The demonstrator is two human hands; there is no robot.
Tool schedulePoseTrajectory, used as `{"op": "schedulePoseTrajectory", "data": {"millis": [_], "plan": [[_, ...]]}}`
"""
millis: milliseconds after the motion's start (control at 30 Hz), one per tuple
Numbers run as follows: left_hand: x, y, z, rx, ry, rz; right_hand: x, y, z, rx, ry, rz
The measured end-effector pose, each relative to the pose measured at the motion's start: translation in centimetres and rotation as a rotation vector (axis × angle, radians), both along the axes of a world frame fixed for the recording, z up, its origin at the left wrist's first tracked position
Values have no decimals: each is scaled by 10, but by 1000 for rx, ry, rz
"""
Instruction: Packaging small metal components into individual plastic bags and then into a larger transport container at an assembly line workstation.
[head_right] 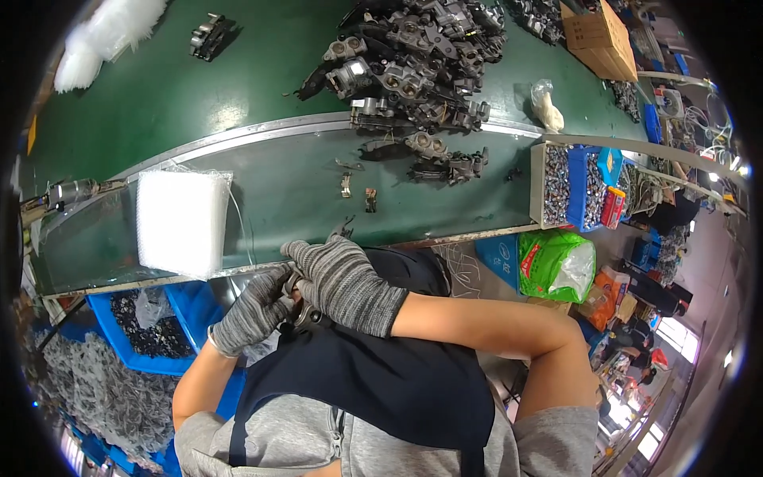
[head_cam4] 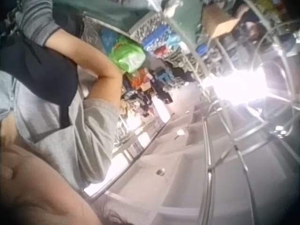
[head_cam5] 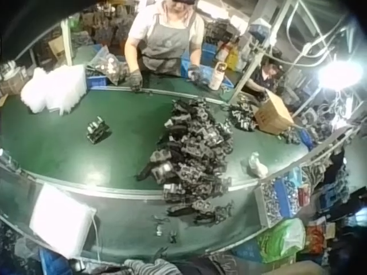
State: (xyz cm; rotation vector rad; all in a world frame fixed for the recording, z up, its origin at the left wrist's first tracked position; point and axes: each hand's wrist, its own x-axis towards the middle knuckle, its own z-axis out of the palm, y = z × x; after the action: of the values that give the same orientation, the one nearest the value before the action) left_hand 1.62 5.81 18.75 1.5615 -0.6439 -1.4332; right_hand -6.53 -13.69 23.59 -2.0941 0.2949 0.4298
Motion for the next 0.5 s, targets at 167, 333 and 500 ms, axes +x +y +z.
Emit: {"op": "schedulePoseTrajectory", "data": {"millis": [167,333,500], "plan": [[-11,12,-5,-47,-6,121,4,-22,23,146,55,-167],[-1,7,0,-93,-105,-24,-5,-48,-29,-17,-254,166],[-8,9,-10,-78,-93,-3,6,-43,-31,-176,-37,467]]}}
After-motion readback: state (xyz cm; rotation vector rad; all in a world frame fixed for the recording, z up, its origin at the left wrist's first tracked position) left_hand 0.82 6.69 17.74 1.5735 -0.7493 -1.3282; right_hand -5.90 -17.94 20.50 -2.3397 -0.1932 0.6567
